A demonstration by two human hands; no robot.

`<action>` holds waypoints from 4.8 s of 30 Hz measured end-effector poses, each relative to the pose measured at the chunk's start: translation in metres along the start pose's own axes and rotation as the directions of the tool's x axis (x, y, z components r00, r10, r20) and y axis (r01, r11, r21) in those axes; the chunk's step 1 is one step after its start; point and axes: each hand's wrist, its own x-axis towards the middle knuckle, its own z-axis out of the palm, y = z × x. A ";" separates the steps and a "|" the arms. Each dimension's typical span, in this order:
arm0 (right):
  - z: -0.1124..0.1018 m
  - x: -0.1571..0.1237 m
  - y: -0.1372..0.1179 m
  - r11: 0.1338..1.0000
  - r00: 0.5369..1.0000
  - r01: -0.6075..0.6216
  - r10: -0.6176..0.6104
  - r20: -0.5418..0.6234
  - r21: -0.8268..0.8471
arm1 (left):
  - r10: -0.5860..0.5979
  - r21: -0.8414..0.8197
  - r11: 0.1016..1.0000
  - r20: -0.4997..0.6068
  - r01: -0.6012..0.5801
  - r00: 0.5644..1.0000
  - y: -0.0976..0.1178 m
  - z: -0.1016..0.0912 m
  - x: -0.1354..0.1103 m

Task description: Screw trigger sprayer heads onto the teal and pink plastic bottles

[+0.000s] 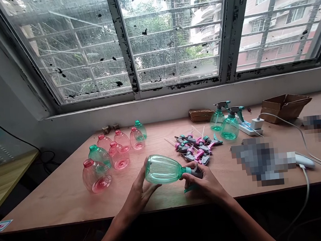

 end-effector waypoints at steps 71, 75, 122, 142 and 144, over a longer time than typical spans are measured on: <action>0.002 0.002 -0.008 0.996 0.996 -0.083 0.085 0.038 -0.040 | -0.035 -0.023 0.999 -0.027 0.035 0.999 0.000 -0.009 -0.011; 0.003 0.001 -0.009 0.993 0.995 -0.095 0.097 0.029 -0.068 | -0.111 -0.065 0.992 -0.011 0.110 0.994 0.000 -0.009 -0.012; 0.010 -0.004 -0.010 0.972 0.991 -0.130 0.120 0.060 0.196 | 0.288 0.336 0.914 -0.135 -0.230 0.948 0.003 -0.002 -0.019; 0.030 -0.049 -0.049 0.933 0.974 0.180 -0.214 -0.079 -0.310 | -0.178 -0.563 0.813 0.003 0.149 0.984 0.040 -0.016 -0.026; 0.035 -0.042 -0.044 0.997 0.999 0.042 -0.044 -0.025 -0.070 | -0.184 -0.504 0.853 -0.049 0.135 0.982 0.043 -0.018 -0.026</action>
